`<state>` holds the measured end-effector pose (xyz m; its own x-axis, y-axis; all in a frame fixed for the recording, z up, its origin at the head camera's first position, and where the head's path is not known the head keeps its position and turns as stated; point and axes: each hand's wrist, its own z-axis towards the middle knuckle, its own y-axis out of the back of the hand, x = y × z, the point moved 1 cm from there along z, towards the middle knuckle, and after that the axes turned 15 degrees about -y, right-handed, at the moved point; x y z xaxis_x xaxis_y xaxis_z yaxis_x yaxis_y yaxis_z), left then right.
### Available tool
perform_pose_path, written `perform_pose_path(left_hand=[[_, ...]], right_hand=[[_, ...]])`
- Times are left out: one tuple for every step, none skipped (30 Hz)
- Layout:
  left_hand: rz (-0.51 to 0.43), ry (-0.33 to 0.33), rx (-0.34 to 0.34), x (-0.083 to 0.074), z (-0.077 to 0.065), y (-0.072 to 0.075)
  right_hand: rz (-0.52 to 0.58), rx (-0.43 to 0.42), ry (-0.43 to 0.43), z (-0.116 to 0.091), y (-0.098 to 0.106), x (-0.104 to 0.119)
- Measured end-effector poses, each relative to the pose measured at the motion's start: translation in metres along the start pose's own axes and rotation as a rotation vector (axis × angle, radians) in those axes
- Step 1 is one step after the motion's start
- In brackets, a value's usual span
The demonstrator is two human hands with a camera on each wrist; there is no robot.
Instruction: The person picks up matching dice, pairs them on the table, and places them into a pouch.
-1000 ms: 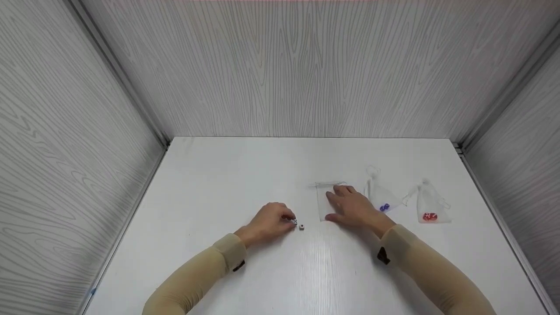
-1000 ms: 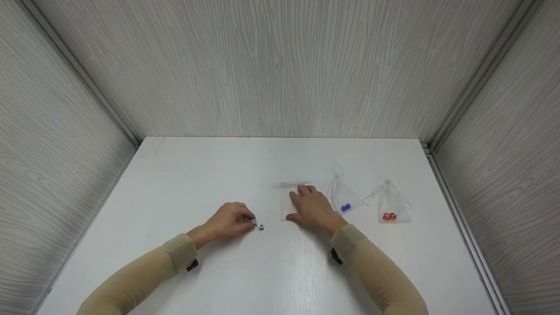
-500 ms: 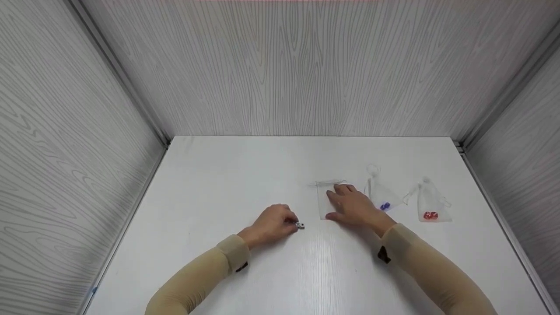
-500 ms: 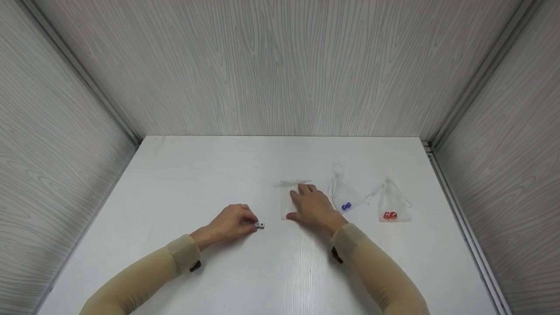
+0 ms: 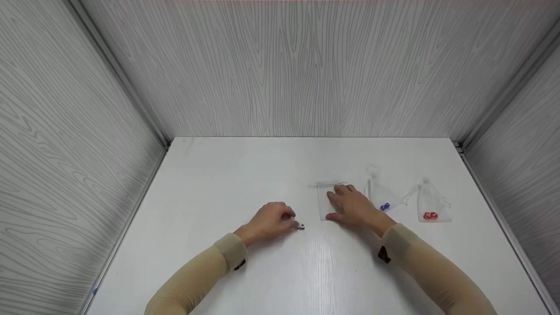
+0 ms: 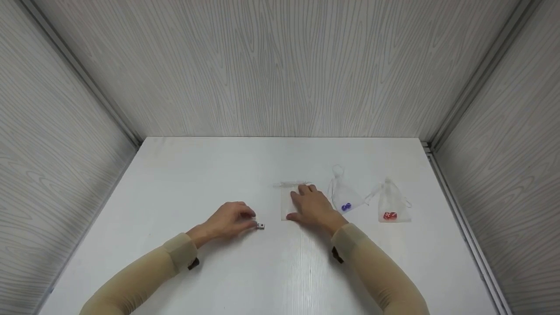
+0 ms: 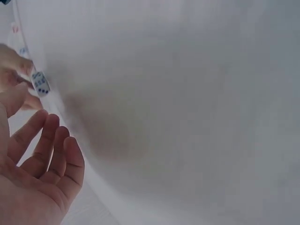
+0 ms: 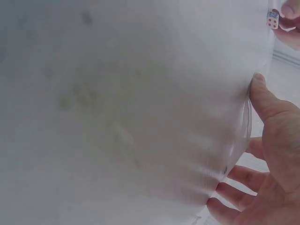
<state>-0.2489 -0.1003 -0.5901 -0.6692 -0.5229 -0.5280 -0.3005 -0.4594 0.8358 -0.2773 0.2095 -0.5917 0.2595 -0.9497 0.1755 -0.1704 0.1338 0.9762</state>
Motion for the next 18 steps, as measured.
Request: perform_pose_path(left_hand=[[-0.007,0.018,-0.018,0.001,0.000,0.002],[-0.015,0.039,-0.037,0.003,0.000,0.004],[-0.019,0.059,-0.057,0.004,-0.001,0.007],[-0.028,0.080,-0.076,0.006,-0.001,0.008],[-0.036,0.102,-0.094,0.007,0.000,0.010],[-0.044,0.120,-0.111,0.008,0.000,0.012],[-0.051,0.133,-0.124,0.009,0.000,0.013],[-0.059,0.145,-0.134,0.009,0.001,0.014],[-0.068,0.154,-0.142,0.009,0.002,0.015],[-0.076,0.160,-0.148,0.009,0.003,0.016],[-0.082,0.161,-0.154,0.009,0.005,0.016],[-0.088,0.159,-0.159,0.008,0.006,0.016],[-0.092,0.155,-0.162,0.007,0.008,0.017],[-0.097,0.149,-0.165,0.005,0.010,0.017],[-0.100,0.139,-0.168,0.004,0.012,0.017],[-0.102,0.130,-0.169,0.002,0.015,0.017],[-0.109,0.122,-0.170,0.001,0.017,0.016],[-0.116,0.115,-0.171,-0.001,0.018,0.016]], right_hand=[[-0.005,-0.003,0.004,0.000,0.001,0.000],[-0.009,-0.006,0.009,0.000,0.001,0.001],[-0.014,-0.010,0.014,0.001,0.002,0.001],[-0.015,-0.012,0.018,0.001,0.003,0.001],[-0.019,-0.021,0.025,0.001,0.004,0.002],[-0.016,-0.027,0.030,0.001,0.004,0.002],[-0.012,-0.040,0.040,0.001,0.005,0.002],[-0.008,-0.052,0.054,0.001,0.005,0.002],[-0.002,-0.069,0.072,0.001,0.005,0.002],[0.007,-0.087,0.089,0.001,0.005,0.003],[0.017,-0.108,0.105,0.000,0.005,0.003],[0.029,-0.124,0.120,0.000,0.005,0.003],[0.030,-0.143,0.136,0.000,0.005,0.003],[0.033,-0.158,0.148,0.000,0.006,0.004],[0.036,-0.172,0.151,-0.001,0.006,0.004],[0.041,-0.184,0.151,-0.002,0.006,0.005],[0.040,-0.201,0.152,-0.003,0.007,0.006],[0.047,-0.215,0.153,-0.004,0.008,0.006]])
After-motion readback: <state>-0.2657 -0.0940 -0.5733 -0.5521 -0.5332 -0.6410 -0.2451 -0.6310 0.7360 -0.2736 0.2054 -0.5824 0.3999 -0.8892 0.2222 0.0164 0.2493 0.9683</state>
